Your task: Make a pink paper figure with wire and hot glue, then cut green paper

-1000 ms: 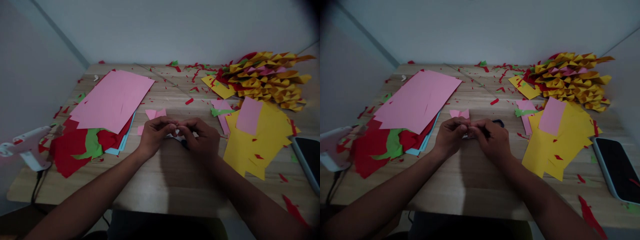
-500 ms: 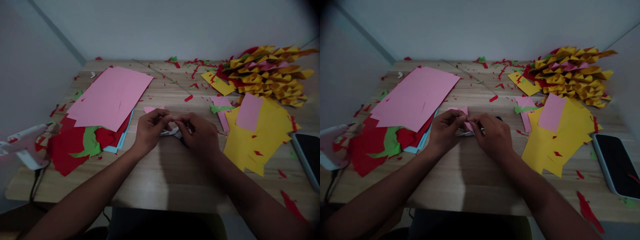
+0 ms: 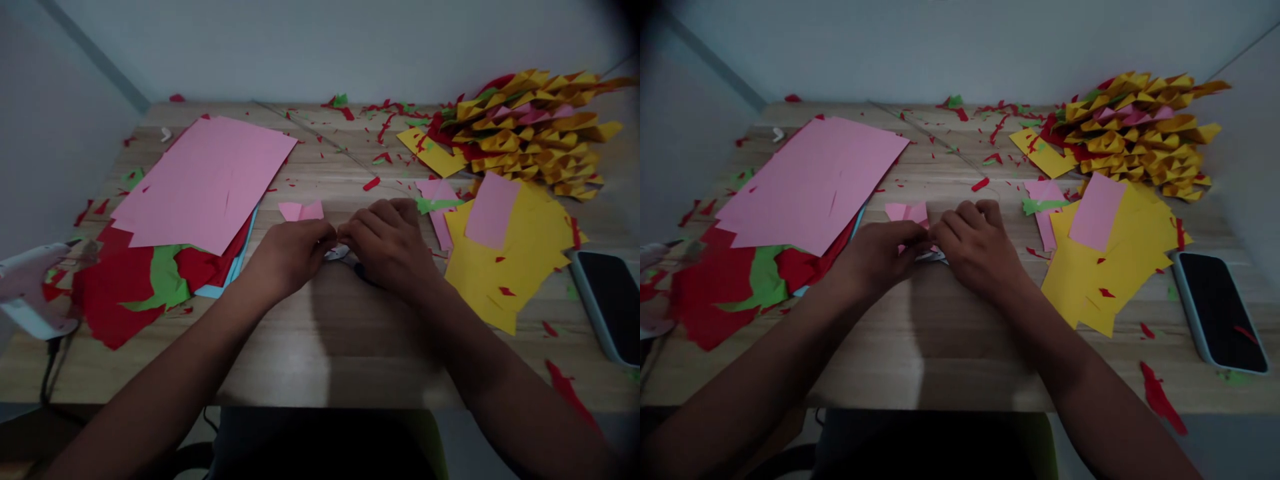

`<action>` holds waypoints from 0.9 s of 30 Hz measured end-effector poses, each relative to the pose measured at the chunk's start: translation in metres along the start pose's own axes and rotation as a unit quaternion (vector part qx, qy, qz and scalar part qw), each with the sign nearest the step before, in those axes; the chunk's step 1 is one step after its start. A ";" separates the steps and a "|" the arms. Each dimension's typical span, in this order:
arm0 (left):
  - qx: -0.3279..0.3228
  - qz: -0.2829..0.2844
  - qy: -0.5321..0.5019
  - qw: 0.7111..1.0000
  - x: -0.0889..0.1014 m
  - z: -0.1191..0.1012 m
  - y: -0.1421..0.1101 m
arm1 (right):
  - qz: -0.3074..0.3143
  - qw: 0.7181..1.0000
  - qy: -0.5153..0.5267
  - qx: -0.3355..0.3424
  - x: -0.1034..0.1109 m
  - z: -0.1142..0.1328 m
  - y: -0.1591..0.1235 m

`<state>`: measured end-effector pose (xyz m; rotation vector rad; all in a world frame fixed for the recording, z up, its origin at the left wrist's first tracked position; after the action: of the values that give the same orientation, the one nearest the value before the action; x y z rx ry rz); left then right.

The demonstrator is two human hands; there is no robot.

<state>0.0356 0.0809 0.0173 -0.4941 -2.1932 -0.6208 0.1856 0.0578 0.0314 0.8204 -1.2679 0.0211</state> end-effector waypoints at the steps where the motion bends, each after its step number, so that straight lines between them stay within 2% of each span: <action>1: 0.007 0.006 -0.024 1.000 -0.001 0.002 0.000 | -0.004 1.000 0.008 0.001 0.002 -0.001 0.000; 3: 0.042 -0.011 -0.144 0.989 -0.004 0.008 0.001 | -0.032 0.999 0.025 -0.016 0.007 -0.006 0.000; 6: 0.112 -0.074 -0.340 0.931 -0.010 0.016 0.002 | -0.077 0.994 0.035 -0.066 0.015 -0.016 0.000; 9: 0.156 -0.121 -0.420 0.886 -0.017 0.018 0.002 | -0.095 0.991 0.045 -0.088 0.016 -0.017 0.000; 11: 0.166 -0.137 -0.428 0.878 -0.019 0.018 0.001 | -0.102 0.990 0.052 -0.087 0.016 -0.015 0.000; 13: 0.162 -0.132 -0.420 0.883 -0.018 0.016 0.000 | -0.105 0.990 0.051 -0.080 0.015 -0.013 0.000; 18: 0.108 -0.076 -0.361 0.923 -0.012 0.013 0.000 | -0.085 0.995 0.037 -0.047 0.015 -0.011 0.001; 23: 0.048 -0.021 -0.226 0.973 -0.006 0.006 0.001 | -0.061 0.998 0.027 -0.019 0.016 -0.011 0.000; 27: 0.012 -0.016 -0.179 0.984 -0.004 0.002 0.004 | -0.071 0.997 0.034 -0.027 0.019 -0.014 0.000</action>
<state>0.0385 0.0844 0.0141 -0.5947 -2.5480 -0.5557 0.2035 0.0576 0.0461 0.8550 -1.1392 -0.0983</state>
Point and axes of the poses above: each hand's wrist, its own y-axis towards the middle knuckle, its own x-axis out of the back of the hand, z = x × y, the point moved 5 cm from there along y, towards the middle knuckle, and after that the axes turned 9 degrees about -x, right-handed, at the moved point
